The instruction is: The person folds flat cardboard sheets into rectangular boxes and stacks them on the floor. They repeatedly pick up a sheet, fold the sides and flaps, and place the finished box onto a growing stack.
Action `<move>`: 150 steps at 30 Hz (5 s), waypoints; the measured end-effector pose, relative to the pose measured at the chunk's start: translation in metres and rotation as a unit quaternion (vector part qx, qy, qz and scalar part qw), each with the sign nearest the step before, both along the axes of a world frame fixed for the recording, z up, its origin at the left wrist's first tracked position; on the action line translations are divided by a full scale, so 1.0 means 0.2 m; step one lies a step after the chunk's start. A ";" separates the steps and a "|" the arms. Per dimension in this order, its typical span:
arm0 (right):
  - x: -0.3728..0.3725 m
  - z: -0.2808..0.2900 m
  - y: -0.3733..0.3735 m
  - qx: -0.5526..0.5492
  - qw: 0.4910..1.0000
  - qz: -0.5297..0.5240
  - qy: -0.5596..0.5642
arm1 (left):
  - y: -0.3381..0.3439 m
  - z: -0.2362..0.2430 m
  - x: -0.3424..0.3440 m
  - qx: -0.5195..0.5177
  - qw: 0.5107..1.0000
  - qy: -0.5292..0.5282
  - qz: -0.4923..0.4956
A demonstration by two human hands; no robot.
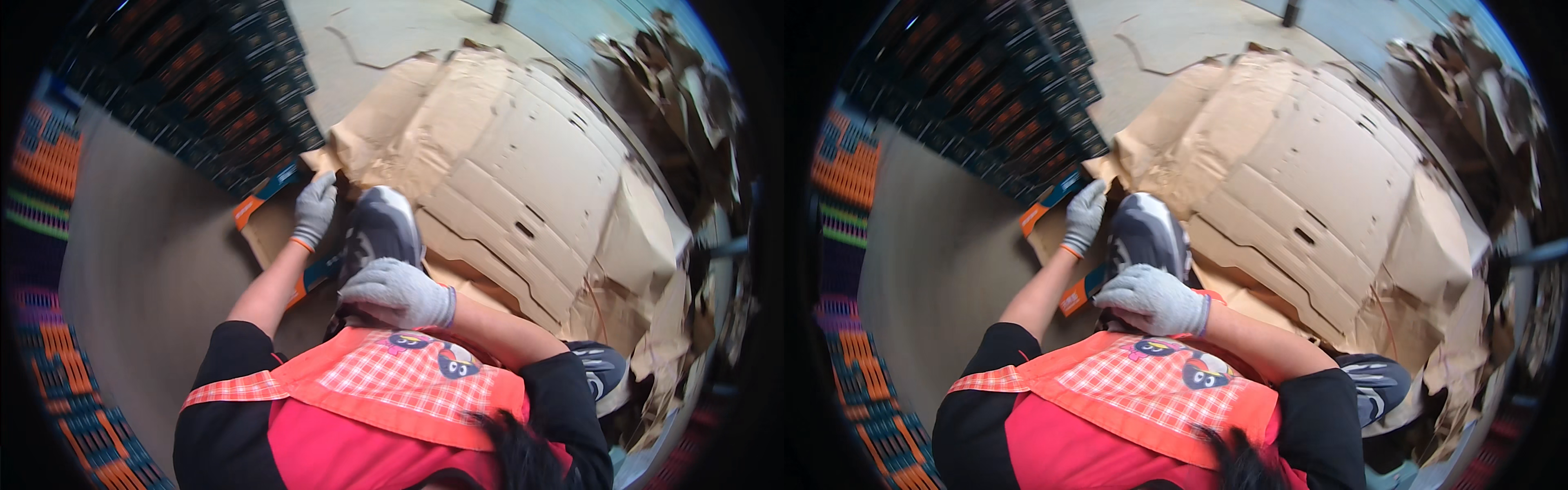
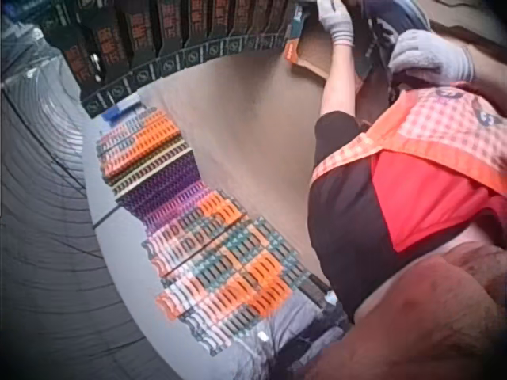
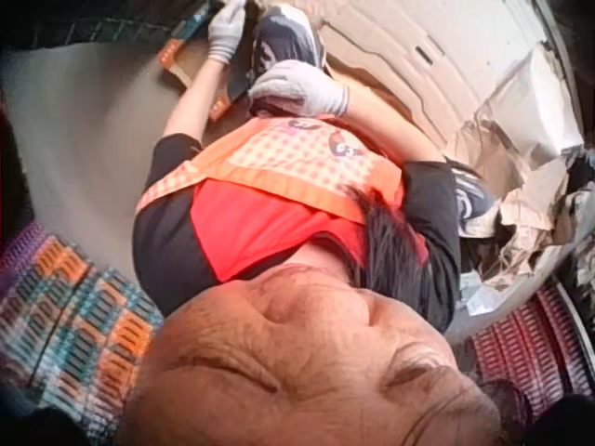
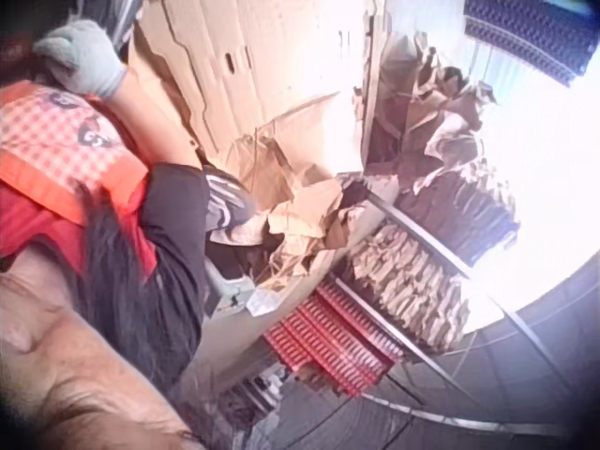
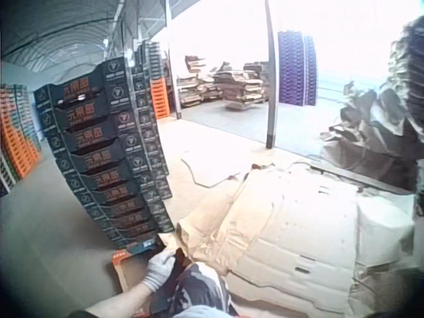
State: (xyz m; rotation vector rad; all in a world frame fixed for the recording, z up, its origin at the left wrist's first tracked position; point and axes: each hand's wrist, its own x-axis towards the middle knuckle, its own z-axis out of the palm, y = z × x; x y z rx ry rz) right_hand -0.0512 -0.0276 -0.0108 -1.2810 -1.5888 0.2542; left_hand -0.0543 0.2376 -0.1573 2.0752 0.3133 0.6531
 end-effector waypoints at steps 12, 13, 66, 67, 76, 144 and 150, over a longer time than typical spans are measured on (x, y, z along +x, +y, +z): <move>-0.65 -0.15 -1.37 -0.278 0.647 -0.689 0.174 | -1.10 0.13 1.35 0.376 0.698 0.048 -0.607; -0.77 -0.09 -1.51 -0.220 0.573 -0.785 0.083 | -1.24 0.13 1.40 0.453 0.649 0.025 -0.610; 0.54 -0.86 -1.59 -0.302 0.430 -0.806 0.274 | -1.05 -0.27 1.07 0.139 0.950 0.266 -0.086; 0.50 -0.85 -1.60 -0.307 0.449 -0.804 0.241 | -1.04 -0.24 1.03 0.094 0.955 0.255 -0.117; 0.43 -0.77 -1.69 -0.336 0.487 -0.767 0.249 | -1.02 -0.11 0.79 0.119 0.935 0.304 -0.142; 0.24 -0.07 -1.64 0.070 0.706 -0.517 0.479 | -1.32 -0.07 0.19 -0.683 0.700 0.153 -0.139; 0.07 0.62 -1.18 -0.191 0.731 -0.615 -0.227 | -1.73 -0.21 0.06 -0.788 0.461 0.304 -0.270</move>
